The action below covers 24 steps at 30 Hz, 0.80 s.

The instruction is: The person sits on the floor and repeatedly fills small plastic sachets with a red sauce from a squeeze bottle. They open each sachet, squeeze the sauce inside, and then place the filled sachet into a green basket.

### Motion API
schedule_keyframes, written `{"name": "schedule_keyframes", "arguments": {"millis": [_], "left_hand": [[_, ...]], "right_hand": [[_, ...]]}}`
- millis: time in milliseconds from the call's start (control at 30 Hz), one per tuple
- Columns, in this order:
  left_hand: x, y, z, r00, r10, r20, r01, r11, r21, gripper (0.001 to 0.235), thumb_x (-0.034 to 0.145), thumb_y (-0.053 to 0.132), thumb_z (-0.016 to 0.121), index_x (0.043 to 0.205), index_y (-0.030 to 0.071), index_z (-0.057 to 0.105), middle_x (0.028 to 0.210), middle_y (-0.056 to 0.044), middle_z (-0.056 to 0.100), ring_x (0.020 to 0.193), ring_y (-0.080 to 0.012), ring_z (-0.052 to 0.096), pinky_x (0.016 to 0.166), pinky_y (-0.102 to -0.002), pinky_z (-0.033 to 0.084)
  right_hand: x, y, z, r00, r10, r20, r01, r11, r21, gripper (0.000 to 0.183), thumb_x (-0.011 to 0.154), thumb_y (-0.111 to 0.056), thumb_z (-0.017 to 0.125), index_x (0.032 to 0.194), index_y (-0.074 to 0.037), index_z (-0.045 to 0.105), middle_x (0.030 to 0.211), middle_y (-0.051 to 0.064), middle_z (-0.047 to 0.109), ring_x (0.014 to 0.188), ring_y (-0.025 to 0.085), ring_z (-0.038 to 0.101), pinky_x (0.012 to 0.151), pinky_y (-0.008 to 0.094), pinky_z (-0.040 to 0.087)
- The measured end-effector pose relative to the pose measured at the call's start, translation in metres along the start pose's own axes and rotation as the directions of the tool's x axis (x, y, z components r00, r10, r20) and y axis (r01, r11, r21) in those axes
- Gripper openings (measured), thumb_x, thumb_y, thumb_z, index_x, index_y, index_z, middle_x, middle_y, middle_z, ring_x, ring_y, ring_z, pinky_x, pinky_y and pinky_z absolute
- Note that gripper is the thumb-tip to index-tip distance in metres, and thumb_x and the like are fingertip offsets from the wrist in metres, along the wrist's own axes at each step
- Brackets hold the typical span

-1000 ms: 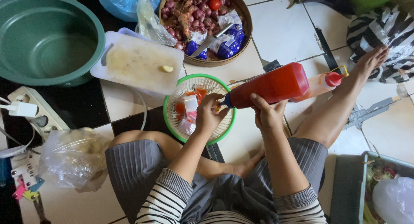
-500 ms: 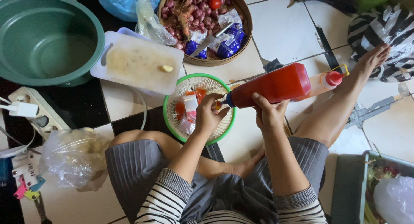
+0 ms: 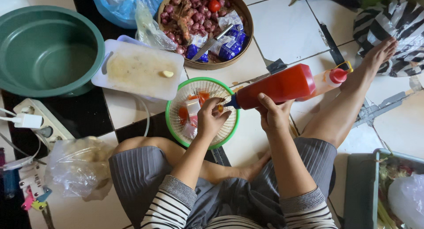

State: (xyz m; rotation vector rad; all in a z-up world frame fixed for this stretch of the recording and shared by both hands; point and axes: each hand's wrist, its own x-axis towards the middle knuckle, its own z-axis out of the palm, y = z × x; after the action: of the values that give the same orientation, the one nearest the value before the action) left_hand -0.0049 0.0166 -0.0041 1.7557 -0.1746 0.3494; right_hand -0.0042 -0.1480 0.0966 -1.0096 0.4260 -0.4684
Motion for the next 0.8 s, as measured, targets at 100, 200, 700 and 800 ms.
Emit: {"name": "schedule_keyframes", "arguments": {"millis": [100, 200, 700, 800], "left_hand": [[0.000, 0.006, 0.000, 1.000, -0.018, 0.005, 0.018, 1.000, -0.007, 0.049, 0.059, 0.010, 0.091, 0.103, 0.011, 0.071, 0.094, -0.008, 0.070, 0.084, -0.0280, 0.071, 0.065, -0.038, 0.061], [-0.002, -0.002, 0.005, 1.000, 0.006, 0.006, -0.006, 1.000, 0.010, 0.049, 0.058, 0.012, 0.092, 0.103, 0.011, 0.072, 0.093, -0.008, 0.070, 0.083, -0.0279, 0.071, 0.064, -0.037, 0.061], [-0.003, -0.002, 0.003, 0.999, -0.051, 0.003, 0.052, 0.997, -0.057, 0.047, 0.062, 0.011, 0.092, 0.104, 0.012, 0.073, 0.095, -0.007, 0.071, 0.082, -0.0264, 0.073, 0.066, -0.036, 0.061], [-0.002, -0.002, 0.002, 1.000, -0.023, -0.005, 0.023, 0.999, -0.041, 0.046, 0.061, 0.013, 0.093, 0.103, 0.011, 0.073, 0.095, -0.007, 0.071, 0.084, -0.0268, 0.073, 0.066, -0.035, 0.061]], "right_hand": [[-0.004, -0.006, 0.004, 1.000, 0.019, -0.006, -0.019, 1.000, 0.004, 0.062, 0.074, 0.010, 0.082, 0.112, -0.019, 0.043, 0.091, 0.009, 0.055, 0.076, 0.031, 0.068, 0.068, 0.063, 0.064], [-0.006, -0.009, 0.005, 0.999, 0.028, -0.017, -0.028, 1.000, -0.014, 0.063, 0.073, 0.011, 0.082, 0.111, -0.019, 0.042, 0.092, 0.008, 0.055, 0.077, 0.030, 0.068, 0.068, 0.062, 0.064], [-0.002, -0.009, 0.009, 1.000, -0.002, 0.026, 0.002, 1.000, -0.012, 0.066, 0.070, 0.014, 0.083, 0.112, -0.018, 0.044, 0.090, 0.010, 0.059, 0.073, 0.032, 0.069, 0.062, 0.059, 0.065], [-0.005, -0.011, 0.010, 1.000, 0.006, 0.016, -0.005, 1.000, -0.015, 0.066, 0.070, 0.013, 0.083, 0.113, -0.018, 0.044, 0.090, 0.010, 0.059, 0.074, 0.031, 0.069, 0.065, 0.060, 0.065]]}}
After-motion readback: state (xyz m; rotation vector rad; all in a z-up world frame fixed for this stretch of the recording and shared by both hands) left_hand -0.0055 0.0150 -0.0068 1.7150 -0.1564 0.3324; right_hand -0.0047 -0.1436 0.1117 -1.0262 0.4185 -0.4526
